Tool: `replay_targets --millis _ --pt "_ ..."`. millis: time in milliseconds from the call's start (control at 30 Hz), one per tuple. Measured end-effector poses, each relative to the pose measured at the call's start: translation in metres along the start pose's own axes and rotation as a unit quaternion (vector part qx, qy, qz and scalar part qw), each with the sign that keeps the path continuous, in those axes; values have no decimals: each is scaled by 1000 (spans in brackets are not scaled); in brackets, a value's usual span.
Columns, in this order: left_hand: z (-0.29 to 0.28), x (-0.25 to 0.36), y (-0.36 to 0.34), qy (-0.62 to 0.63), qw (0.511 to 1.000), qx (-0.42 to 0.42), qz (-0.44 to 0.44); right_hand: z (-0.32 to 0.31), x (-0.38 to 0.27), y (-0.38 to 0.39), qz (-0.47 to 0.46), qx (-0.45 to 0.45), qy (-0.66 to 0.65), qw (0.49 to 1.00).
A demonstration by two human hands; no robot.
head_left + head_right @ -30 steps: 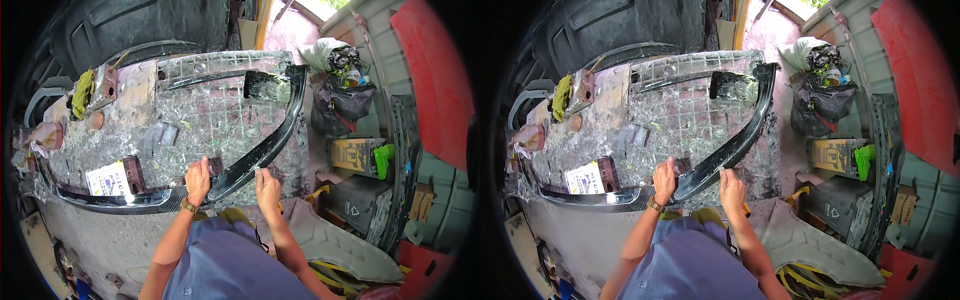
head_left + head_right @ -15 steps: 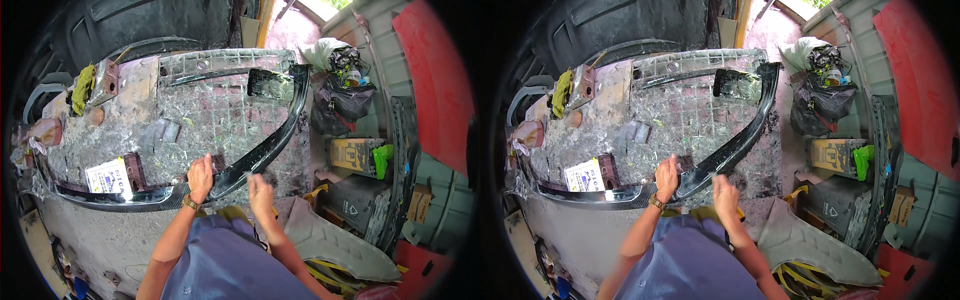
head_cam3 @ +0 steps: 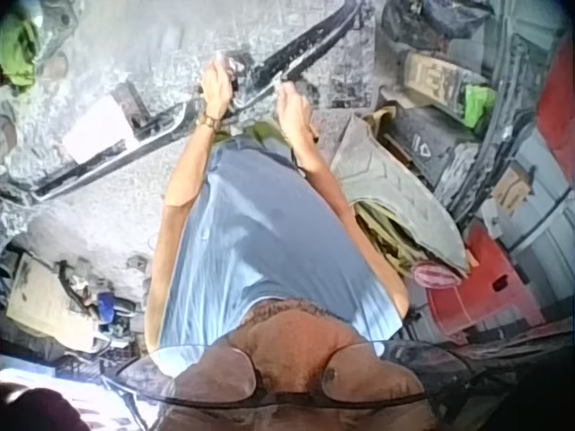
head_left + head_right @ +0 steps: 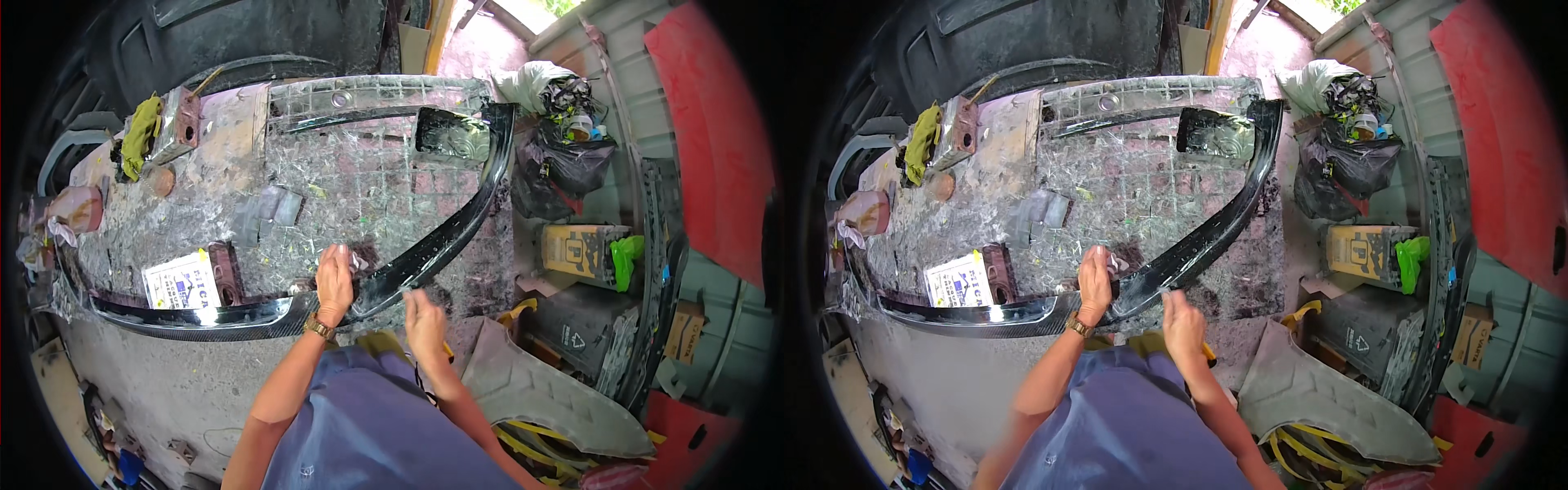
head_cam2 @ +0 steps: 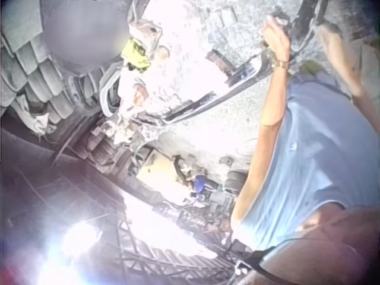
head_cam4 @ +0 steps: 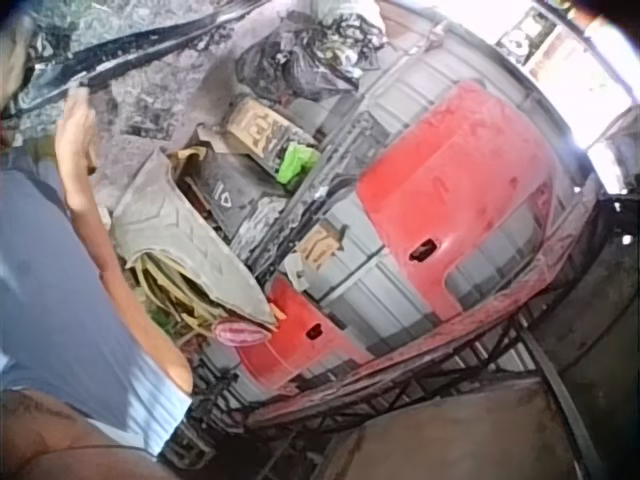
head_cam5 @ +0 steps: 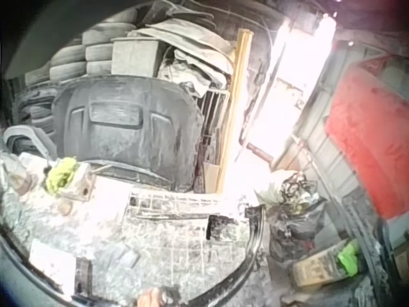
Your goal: Preparing a car trim piece by cutting and cleaning.
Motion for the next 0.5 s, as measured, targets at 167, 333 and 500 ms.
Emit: replay_targets --millis 167,333,500 --pt "-4 -4 1 33 999 23 20 -8 11 -13 53 18 16 998" --pt "-6 -11 0 88 996 5 6 -1 1 4 1 37 -13 999" --pt "-2 -24 -2 151 986 -14 -66 19 -16 28 -16 23 -19 999"
Point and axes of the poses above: each hand's wrist, its own y-axis away from the middle knuckle, its own z-axis out of the palm, x = y × z, the point moved 8 cm from there along -y, towards the middle knuckle, and after that the axes turned 2 degrees about x, right-handed, at the moved point
